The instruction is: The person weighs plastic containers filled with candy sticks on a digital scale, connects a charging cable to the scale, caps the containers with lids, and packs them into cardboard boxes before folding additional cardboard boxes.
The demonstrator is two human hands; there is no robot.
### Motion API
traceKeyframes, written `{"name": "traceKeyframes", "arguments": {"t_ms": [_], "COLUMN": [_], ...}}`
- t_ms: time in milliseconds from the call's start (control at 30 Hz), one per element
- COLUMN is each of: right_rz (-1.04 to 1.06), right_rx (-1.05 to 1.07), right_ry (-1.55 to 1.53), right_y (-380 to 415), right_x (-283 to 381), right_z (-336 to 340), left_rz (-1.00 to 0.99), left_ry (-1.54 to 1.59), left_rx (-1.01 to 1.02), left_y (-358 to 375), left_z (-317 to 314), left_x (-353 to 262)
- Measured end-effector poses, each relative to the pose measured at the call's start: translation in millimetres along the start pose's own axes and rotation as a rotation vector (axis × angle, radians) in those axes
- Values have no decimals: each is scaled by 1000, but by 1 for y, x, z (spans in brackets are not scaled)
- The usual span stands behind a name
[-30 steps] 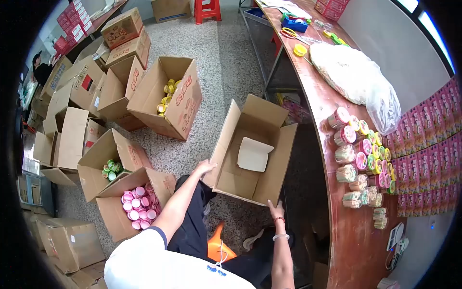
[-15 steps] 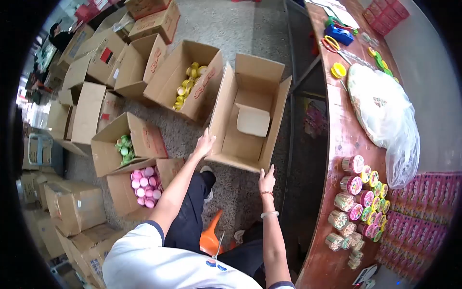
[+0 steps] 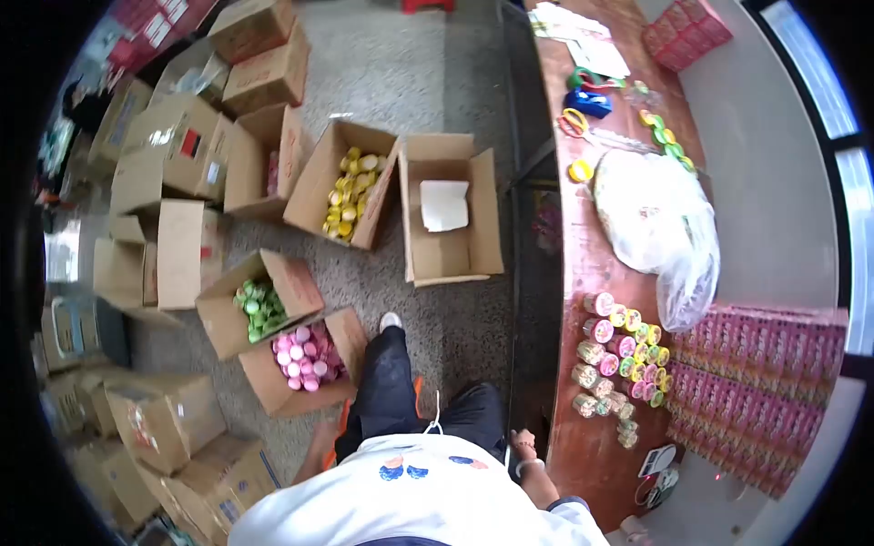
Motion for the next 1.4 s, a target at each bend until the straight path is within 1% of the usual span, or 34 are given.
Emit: {"name": "traceKeyframes", "arguments": {"t_ms": [33, 67, 100, 133, 167, 200, 233, 267, 300, 333, 367, 400, 433, 467, 500, 567, 600, 667, 700, 733, 767, 800, 833, 867, 900, 933, 967, 1033, 1133, 1267, 1300, 1333, 1367, 1400], "right_rz": [-92, -191, -298, -89, -68, 14, 92, 122, 180, 222, 241, 352, 358, 358, 398, 459, 395, 265, 258, 247, 192, 83, 14, -4, -25, -121, -207, -330, -528, -780, -808, -839, -856, -871], "right_rx": [37, 188, 286, 143, 25, -63, -155, -162, -211, -265, -283, -388, -383, -366, -447, -629, -644, -596, -690, -765, -808, -759, -707, -783, -864, -853, -789, -834, -641, -497, -494, -492, -507, -523], "right_ry": [-27, -213, -294, -315, -418, -472, -540, -647, -706, -773, -803, -840, -862, -879, -924, -847, -882, -980, -1020, -989, -1050, -1120, -1164, -1154, -1146, -1133, -1172, -1165, -1094, -1174, -1193, -1210, -1213, -1205], "right_y": [17, 10, -6, 7, -3, 3, -2, 5, -9, -9, -14, -37, -54, -65, -77, -106, -114, -126, -144, -142, -151, -148, -137, -140, -139, -133, -120, -120, -132, -130, -126, -117, -110, -107], "right_x": [-5, -18, -18, 13, 25, 52, 71, 95, 107, 122, 129, 127, 122, 113, 103, 76, 61, 30, 11, -3, -17, -27, -32, -40, -44, -47, -43, -39, -21, 38, 51, 62, 72, 83], "right_z": [27, 27, 24, 75, 87, 129, 156, 202, 219, 259, 294, 300, 319, 337, 358, 386, 403, 437, 430, 445, 439, 447, 468, 461, 457, 456, 471, 441, 401, 396, 401, 404, 407, 423], "left_rz": [154, 310, 228, 62, -217, -488, -611, -128, -8, -271, -130, -65, -9, -54, -143, -315, -408, -451, -583, -624, -761, -803, -882, -935, -981, -974, -1044, -987, -932, -857, -823, -829, -973, -915], "left_ry": [143, 284, 163, 37, -149, -323, -408, 52, 75, 92, 135, 478, 551, 711, 712, 629, 642, 586, 545, 559, 613, 565, 422, 462, 392, 328, 258, 166, -3, -162, -225, -337, -273, -403], "left_rx": [7, -7, 159, 307, 414, 467, 433, 247, -18, -86, -118, -257, -265, -252, -258, -266, -268, -205, -247, -226, -237, -221, -306, -269, -267, -293, -355, -322, -366, -365, -339, -392, -455, -449], "left_y": [-2, -4, -16, -41, -74, -108, -152, -213, -261, -307, -349, -374, -412, -427, -466, -478, -491, -474, -485, -487, -503, -517, -536, -556, -577, -619, -645, -685, -769, -870, -883, -900, -938, -942], "left_z": [-2, 12, 24, 34, 41, 52, 63, 80, 92, 120, 144, 171, 183, 208, 203, 237, 237, 274, 275, 287, 288, 295, 301, 306, 311, 302, 303, 310, 298, 279, 279, 271, 253, 248], "left_x": [2, -9, -15, -28, -44, -65, -85, -93, -130, -166, -212, -261, -300, -359, -391, -497, -538, -647, -688, -736, -777, -820, -860, -900, -942, -975, -1012, -1081, -1165, -1242, -1258, -1268, -1269, -1273]}}
Point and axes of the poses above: each hand's wrist, its own y-axis away from the middle knuckle, its own z-axis out of the back of the hand, x = y × z, the point moved 4 cm from there along -y, towards the middle knuckle, and after that the axes turned 11 degrees about -x, right-handed, at the moved point
